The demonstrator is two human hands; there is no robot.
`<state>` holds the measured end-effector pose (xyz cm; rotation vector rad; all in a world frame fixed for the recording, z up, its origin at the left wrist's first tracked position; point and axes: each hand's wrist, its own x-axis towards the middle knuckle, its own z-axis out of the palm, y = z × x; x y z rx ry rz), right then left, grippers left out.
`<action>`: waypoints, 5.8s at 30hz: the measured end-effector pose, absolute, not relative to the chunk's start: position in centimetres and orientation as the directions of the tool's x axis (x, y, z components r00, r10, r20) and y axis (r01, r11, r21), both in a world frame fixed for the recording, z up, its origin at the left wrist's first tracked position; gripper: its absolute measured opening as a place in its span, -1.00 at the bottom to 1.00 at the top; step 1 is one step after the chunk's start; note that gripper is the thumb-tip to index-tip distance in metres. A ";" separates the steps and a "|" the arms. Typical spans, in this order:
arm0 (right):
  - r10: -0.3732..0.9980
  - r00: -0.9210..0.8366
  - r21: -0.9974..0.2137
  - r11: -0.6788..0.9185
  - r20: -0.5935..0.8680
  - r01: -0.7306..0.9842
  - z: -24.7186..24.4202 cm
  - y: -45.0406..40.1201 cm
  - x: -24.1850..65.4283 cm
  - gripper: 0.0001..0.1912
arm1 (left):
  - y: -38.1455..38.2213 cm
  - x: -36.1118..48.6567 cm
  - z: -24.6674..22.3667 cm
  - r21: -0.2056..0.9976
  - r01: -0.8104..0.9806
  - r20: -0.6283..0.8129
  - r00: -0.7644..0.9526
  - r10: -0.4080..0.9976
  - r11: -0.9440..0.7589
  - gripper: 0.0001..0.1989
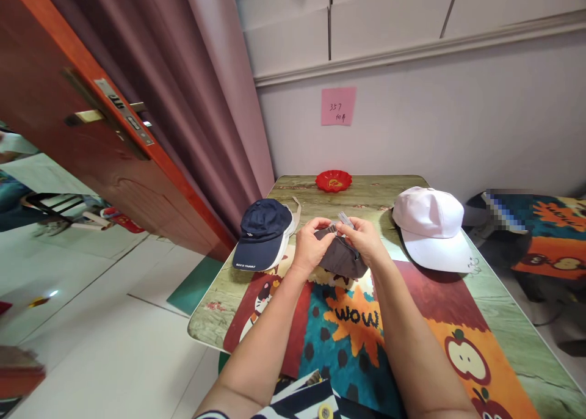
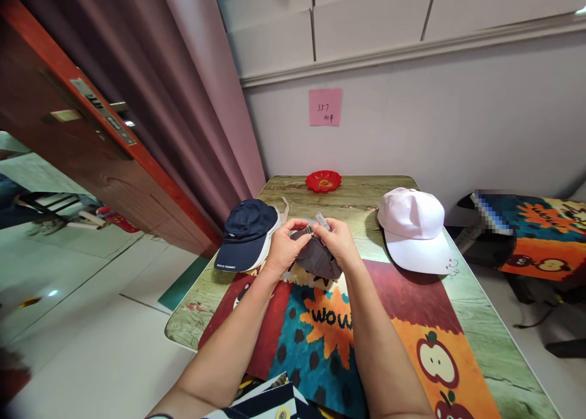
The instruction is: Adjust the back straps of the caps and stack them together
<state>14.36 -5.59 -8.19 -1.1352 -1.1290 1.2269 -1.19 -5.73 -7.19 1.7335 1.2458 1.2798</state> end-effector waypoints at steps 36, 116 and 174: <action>1.000 -0.012 -0.976 -0.014 -0.012 -0.217 -8.1 -5.6 13.2 -0.59 | -4.7 -1.6 -8.5 0.956 -0.030 0.294 0.004 0.956 -0.293 -0.72; 0.881 -0.052 -0.845 0.467 0.470 0.260 -6.8 -6.2 15.3 -0.85 | -5.5 -2.3 -7.5 0.965 0.057 0.243 0.172 0.955 -0.256 -0.80; 0.986 -0.067 -0.975 0.161 0.152 0.150 -7.3 -6.1 15.6 -0.88 | -5.5 -2.3 -7.2 0.993 -0.002 0.114 0.268 0.957 -0.118 -0.71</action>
